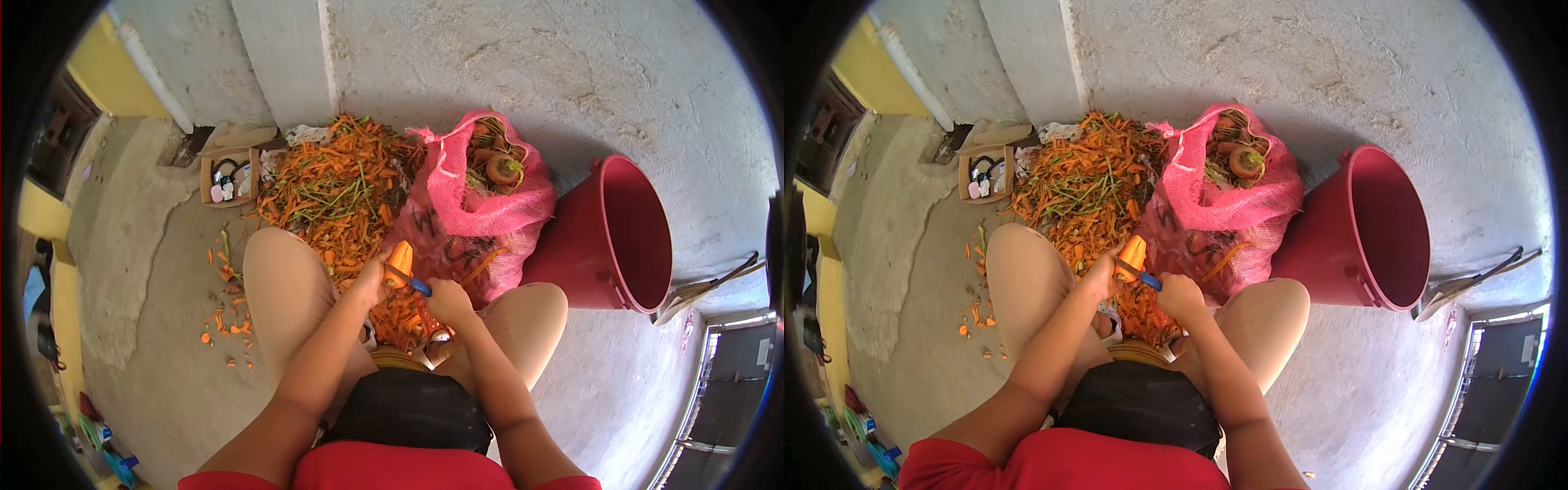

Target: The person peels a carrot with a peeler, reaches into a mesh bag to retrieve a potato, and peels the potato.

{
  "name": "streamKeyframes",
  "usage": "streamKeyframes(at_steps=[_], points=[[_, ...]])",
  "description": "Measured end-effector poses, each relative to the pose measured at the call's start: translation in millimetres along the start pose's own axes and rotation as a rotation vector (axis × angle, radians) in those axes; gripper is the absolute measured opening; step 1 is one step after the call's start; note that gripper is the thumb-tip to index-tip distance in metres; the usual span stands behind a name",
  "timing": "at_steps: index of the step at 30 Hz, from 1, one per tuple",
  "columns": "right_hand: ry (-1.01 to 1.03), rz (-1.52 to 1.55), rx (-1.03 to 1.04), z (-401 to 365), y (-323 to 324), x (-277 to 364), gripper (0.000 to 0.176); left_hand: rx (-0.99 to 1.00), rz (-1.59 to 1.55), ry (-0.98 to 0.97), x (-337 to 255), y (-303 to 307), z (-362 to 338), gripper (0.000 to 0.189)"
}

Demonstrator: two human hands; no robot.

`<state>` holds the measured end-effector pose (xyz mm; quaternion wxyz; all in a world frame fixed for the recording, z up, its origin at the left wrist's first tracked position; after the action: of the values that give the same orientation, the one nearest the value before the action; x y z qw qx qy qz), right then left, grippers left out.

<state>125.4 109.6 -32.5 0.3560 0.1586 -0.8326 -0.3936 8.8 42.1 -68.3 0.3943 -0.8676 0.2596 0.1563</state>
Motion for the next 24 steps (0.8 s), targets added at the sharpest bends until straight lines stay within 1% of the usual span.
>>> streamKeyframes(at_steps=[1, 4, 7, 13, 16, 19, 21, 23, 24], points=[[-0.01, -0.014, 0.005, -0.4, -0.7, 0.7, 0.018, 0.013, -0.002, 0.007, 1.0, 1.0, 0.9, 0.047], [-0.034, -0.021, 0.023, -0.9, -1.6, 2.8, 0.018, -0.042, -0.06, 0.047, 2.0, 0.9, -1.4, 0.044], [-0.041, -0.045, 0.002, -0.7, -4.2, 2.1, 0.017, -0.105, 0.026, 0.049, 4.7, 4.3, -0.2, 0.037], [-0.187, -0.064, 0.04, 1.2, -1.3, -1.1, 0.022, -0.031, 0.051, 0.066, 4.9, -2.2, -4.0, 0.036], [-0.209, -0.038, -0.003, 5.2, -2.0, -6.1, 0.021, 0.061, 0.038, 0.101, 6.9, 0.0, 2.0, 0.037], [-0.299, -0.007, -0.084, 16.9, 0.6, -31.3, 0.022, 0.132, 0.114, 0.131, 9.7, -2.5, 0.2, 0.038], [-0.339, 0.025, -0.107, 37.4, -12.8, -86.0, 0.024, 0.151, 0.091, 0.161, 14.9, -11.5, -6.2, 0.038], [-0.356, 0.089, -0.123, 41.5, -18.4, -99.6, 0.025, 0.143, 0.081, 0.169, 10.6, -16.5, -16.3, 0.039], [-0.35, 0.134, -0.13, 39.6, -15.1, -93.0, 0.025, 0.138, 0.053, 0.112, 7.7, -12.2, -13.6, 0.039]])
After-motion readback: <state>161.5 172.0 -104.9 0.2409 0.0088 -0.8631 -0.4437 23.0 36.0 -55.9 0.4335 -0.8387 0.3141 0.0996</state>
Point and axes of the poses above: each hand's wrist, its own z-axis towards the middle knuckle, its own y-axis out of the back of the hand, x = y × z, the point moved 5 cm from there along z, towards the middle knuckle, and after that the axes turned 4 degrees about x, right-handed, at the moved point
